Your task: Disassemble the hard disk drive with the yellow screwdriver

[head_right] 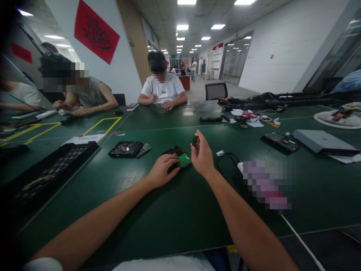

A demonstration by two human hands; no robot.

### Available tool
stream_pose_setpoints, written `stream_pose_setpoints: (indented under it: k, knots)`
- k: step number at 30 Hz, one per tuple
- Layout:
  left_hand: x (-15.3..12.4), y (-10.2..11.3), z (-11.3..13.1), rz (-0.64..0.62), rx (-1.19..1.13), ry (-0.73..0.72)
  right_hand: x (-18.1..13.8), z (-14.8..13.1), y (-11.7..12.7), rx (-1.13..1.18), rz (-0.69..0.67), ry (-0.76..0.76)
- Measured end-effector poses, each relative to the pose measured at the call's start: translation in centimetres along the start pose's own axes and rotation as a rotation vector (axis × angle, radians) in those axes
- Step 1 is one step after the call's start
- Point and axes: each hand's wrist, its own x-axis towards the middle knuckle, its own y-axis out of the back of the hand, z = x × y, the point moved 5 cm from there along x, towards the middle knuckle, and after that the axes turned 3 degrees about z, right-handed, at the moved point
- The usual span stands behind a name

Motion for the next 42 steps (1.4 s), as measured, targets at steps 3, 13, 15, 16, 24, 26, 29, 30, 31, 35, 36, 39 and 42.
stream_pose_setpoints:
  k: [3,13,15,16,24,26,29,30,31,35,36,39,42]
  knots:
    - [0.00,-0.06,-0.09,0.004,-0.001,0.000,0.08,-0.25,0.19,-0.037,0.012,0.023]
    - [-0.08,-0.29,-0.33,-0.004,0.003,0.000,-0.14,0.05,-0.16,0.016,-0.011,0.002]
    - [-0.04,-0.24,-0.30,-0.008,0.004,0.001,-0.17,0.14,-0.18,0.022,-0.005,-0.017]
    - [-0.03,-0.21,-0.28,-0.009,0.005,0.001,-0.14,0.13,-0.11,0.013,0.005,-0.018]
    - [-0.01,-0.17,-0.18,0.000,-0.002,0.000,0.09,-0.37,0.27,-0.052,0.006,0.029]
    - [-0.04,-0.24,-0.21,-0.002,-0.001,-0.003,0.00,-0.36,0.12,-0.033,-0.004,0.018]
    - [-0.09,-0.32,-0.27,-0.003,0.004,-0.004,-0.07,-0.27,-0.05,-0.009,-0.010,0.003]
    - [-0.10,-0.32,-0.28,-0.002,0.005,-0.004,-0.04,-0.24,-0.02,-0.009,-0.005,0.001]
    - [-0.11,-0.32,-0.27,-0.002,0.005,-0.005,0.00,-0.21,0.06,-0.013,0.004,0.002]
    - [-0.06,-0.25,-0.17,-0.001,0.000,-0.004,0.21,-0.21,0.44,-0.066,0.029,0.030]
    - [-0.04,-0.23,-0.16,0.001,0.001,-0.001,0.23,-0.20,0.48,-0.080,0.029,0.036]
    - [0.01,-0.21,-0.13,0.004,0.004,0.001,0.16,-0.14,0.40,-0.094,0.027,0.042]
    - [0.00,-0.21,-0.11,0.001,0.000,-0.003,-0.01,-0.06,0.18,-0.066,0.025,0.036]
